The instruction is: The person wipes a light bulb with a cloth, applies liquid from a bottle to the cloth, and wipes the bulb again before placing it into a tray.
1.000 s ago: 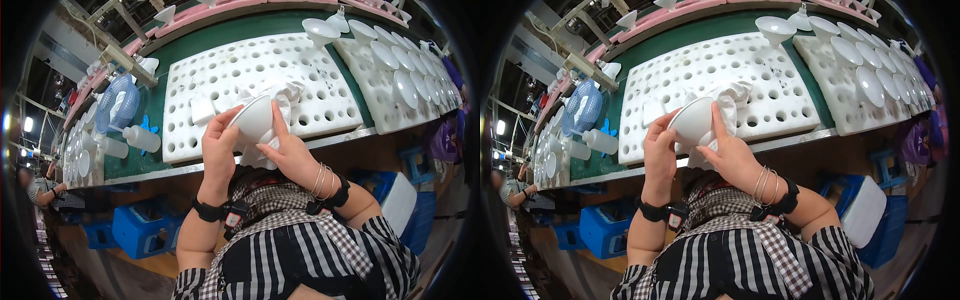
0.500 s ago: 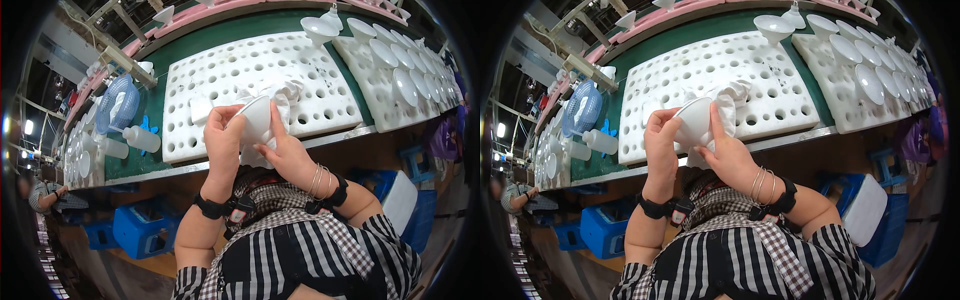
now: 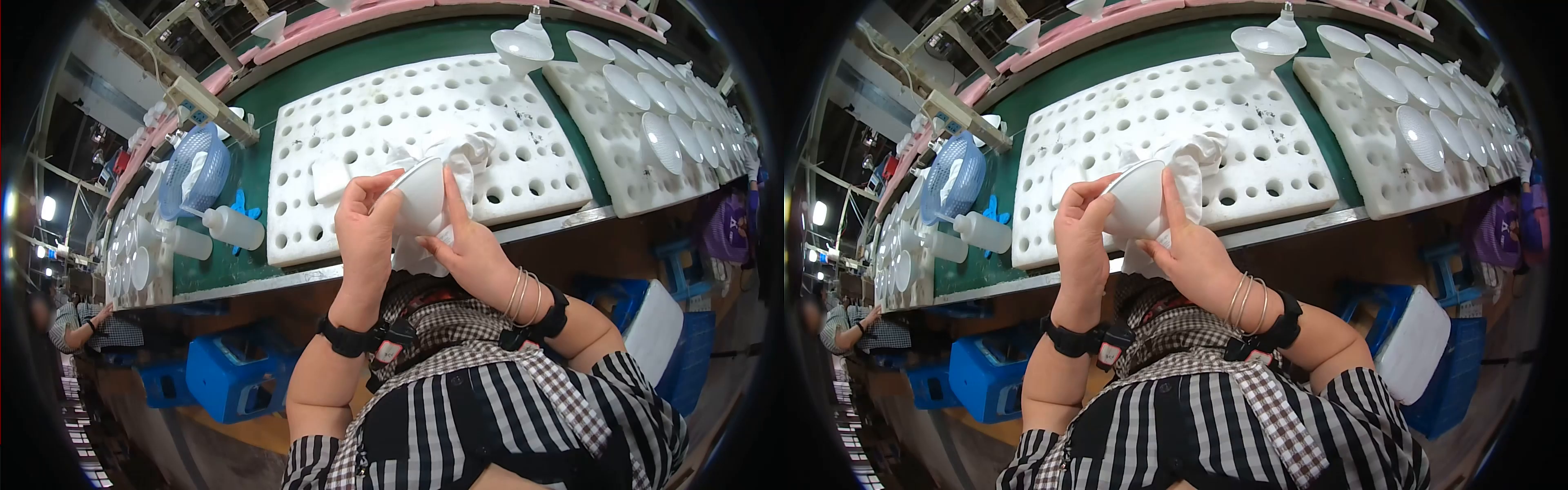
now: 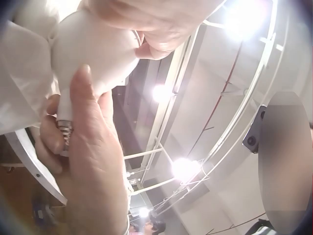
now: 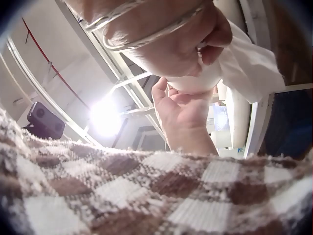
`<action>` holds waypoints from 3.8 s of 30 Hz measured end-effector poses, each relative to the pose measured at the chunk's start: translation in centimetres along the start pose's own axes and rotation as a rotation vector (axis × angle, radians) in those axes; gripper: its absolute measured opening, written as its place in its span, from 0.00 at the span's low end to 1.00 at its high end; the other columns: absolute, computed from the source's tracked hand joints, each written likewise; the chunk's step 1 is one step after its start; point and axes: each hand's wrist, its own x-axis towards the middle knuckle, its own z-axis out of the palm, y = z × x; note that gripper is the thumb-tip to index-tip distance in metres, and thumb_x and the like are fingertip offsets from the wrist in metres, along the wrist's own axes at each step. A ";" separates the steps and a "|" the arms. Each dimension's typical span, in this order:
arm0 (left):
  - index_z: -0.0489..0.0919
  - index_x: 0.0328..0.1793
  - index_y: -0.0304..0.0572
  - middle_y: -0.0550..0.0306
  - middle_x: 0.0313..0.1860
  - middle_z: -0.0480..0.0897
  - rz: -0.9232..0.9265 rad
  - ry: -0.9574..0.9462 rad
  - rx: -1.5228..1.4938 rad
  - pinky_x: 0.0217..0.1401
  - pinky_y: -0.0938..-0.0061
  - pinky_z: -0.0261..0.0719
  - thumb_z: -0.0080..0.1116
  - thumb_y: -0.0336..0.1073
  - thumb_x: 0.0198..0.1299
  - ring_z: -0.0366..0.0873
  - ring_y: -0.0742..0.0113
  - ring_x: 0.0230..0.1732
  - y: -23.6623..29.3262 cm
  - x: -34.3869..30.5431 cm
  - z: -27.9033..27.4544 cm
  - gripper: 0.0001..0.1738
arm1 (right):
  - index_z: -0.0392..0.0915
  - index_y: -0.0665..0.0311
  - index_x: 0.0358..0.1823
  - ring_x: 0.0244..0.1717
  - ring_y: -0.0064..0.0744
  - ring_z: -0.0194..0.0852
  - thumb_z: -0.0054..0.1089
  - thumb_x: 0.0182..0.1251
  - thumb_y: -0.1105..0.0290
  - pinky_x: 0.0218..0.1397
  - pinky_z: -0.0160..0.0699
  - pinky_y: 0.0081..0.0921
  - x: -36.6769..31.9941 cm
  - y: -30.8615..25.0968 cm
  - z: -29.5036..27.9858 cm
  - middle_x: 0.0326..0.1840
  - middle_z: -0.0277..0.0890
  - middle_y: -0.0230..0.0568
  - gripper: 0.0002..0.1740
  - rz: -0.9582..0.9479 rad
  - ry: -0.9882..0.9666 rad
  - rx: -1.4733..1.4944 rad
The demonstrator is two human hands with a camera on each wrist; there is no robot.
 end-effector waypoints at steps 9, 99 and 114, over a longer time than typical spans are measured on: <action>0.76 0.62 0.32 0.43 0.60 0.79 0.176 0.053 0.554 0.62 0.68 0.73 0.52 0.30 0.61 0.76 0.57 0.59 -1.5 4.4 -7.2 0.22 | 0.29 0.62 0.81 0.34 0.54 0.81 0.60 0.67 0.61 0.44 0.77 0.40 0.6 0.7 -1.8 0.40 0.78 0.66 0.53 0.015 -0.029 0.074; 0.76 0.64 0.31 0.45 0.67 0.76 -0.247 -0.147 -0.171 0.73 0.65 0.64 0.56 0.27 0.64 0.70 0.60 0.69 -0.2 0.7 0.0 0.22 | 0.27 0.59 0.81 0.63 0.60 0.72 0.62 0.66 0.65 0.65 0.69 0.38 0.6 2.8 -1.2 0.63 0.69 0.69 0.55 0.023 -0.025 0.253; 0.75 0.62 0.41 0.44 0.44 0.82 0.500 -0.420 1.233 0.51 0.59 0.76 0.67 0.31 0.48 0.79 0.47 0.46 -6.0 4.9 1.4 0.31 | 0.45 0.65 0.79 0.28 0.13 0.67 0.66 0.62 0.70 0.22 0.65 0.13 -0.4 2.1 -9.0 0.46 0.74 0.35 0.49 0.285 0.105 0.632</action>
